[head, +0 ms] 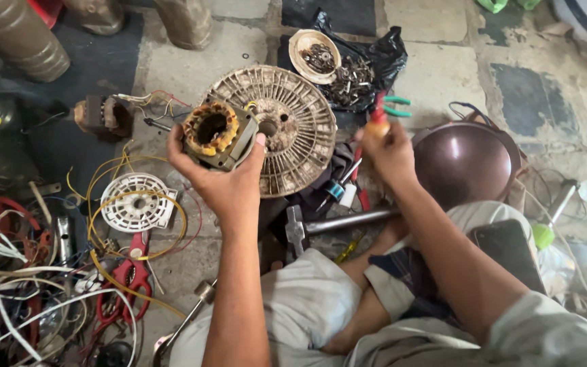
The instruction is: The person disassembles a small electric motor, removes a bearing, and then reassembles it. They use a hammer, screwdriver, and pliers to manipulate the motor components and apply lubricant.
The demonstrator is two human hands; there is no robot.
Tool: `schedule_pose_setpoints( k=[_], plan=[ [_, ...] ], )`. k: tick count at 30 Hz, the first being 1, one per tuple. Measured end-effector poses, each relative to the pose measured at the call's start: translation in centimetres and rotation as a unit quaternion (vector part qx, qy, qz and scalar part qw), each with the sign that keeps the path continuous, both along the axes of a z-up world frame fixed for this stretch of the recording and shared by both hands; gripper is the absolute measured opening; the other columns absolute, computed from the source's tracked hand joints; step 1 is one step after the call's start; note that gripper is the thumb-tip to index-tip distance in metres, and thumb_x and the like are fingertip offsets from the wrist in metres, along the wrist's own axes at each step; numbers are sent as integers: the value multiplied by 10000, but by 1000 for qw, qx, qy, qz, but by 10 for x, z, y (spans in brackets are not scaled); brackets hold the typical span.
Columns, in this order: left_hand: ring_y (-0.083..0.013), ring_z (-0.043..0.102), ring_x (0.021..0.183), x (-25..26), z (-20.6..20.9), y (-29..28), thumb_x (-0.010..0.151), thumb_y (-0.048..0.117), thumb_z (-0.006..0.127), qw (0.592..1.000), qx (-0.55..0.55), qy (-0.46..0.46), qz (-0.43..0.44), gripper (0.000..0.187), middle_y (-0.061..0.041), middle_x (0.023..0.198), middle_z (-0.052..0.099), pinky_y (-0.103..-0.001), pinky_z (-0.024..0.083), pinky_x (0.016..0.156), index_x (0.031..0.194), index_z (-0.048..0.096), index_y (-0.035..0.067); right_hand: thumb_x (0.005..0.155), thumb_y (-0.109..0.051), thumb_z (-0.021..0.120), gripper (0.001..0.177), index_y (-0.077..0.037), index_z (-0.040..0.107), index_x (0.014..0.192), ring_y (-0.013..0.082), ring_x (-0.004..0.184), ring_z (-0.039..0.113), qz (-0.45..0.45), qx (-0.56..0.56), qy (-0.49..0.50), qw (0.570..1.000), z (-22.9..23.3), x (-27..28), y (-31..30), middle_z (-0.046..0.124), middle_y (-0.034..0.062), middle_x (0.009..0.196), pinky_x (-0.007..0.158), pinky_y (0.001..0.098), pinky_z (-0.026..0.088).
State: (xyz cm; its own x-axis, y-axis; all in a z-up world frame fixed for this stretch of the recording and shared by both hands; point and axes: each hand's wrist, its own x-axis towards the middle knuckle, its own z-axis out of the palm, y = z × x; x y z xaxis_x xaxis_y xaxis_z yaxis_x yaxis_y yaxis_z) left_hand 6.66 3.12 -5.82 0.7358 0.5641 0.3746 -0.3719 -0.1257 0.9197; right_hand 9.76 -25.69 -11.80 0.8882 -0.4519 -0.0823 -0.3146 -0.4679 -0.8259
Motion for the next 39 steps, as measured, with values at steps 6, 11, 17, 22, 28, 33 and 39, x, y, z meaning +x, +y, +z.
schedule_pose_setpoints(
  k=[6,11,17,22,28,33,39],
  plan=[
    [-293,469,1452,-7,1,-1,782,75,984,1000,4,-25,-9,1045,-187,1535,417,-406,385,1274,1554,281,26,679,-158,821,453,-129,739,1124,395,1139,563,211,-380,-112,894,16,-82,-9,667,125,1186,980,465,498],
    [-295,472,1443,-9,6,2,781,71,980,999,-7,-37,-15,1042,-187,1530,415,-413,405,1264,1551,279,33,791,-134,789,319,-178,748,1105,331,1103,569,270,-452,-107,843,6,-88,1,642,83,1109,964,435,504],
    [-299,477,1444,-5,3,5,785,58,974,999,7,-43,-11,1033,-186,1528,415,-414,398,1273,1551,280,40,708,-192,784,369,-178,730,1072,306,1071,558,306,-467,-93,824,11,-83,17,617,70,1060,912,439,486],
    [-299,484,1439,-3,2,3,781,56,979,999,8,-43,-16,1038,-188,1523,427,-412,408,1269,1554,286,43,801,-154,691,306,-210,726,1100,267,1093,558,320,-522,-66,788,6,-79,18,609,41,1067,947,403,498],
    [-288,506,1432,-4,3,2,779,64,974,999,3,-40,-20,1034,-177,1523,442,-401,432,1258,1550,285,55,843,-162,641,311,-218,722,1139,274,1099,548,335,-530,-33,778,4,-76,23,599,58,1075,932,394,487],
    [-286,498,1427,-2,2,2,778,54,971,999,-3,-42,-17,1034,-177,1523,431,-400,433,1254,1550,283,57,840,-159,652,296,-203,723,1125,268,1096,552,335,-539,-45,771,9,-78,24,601,58,1073,953,390,483],
    [-289,495,1431,-3,5,2,781,38,968,999,1,-37,-19,1033,-180,1523,428,-399,429,1253,1550,278,57,761,-163,708,329,-194,738,1087,283,1076,552,323,-499,-67,802,16,-81,22,608,53,1039,955,405,471]
  ],
)
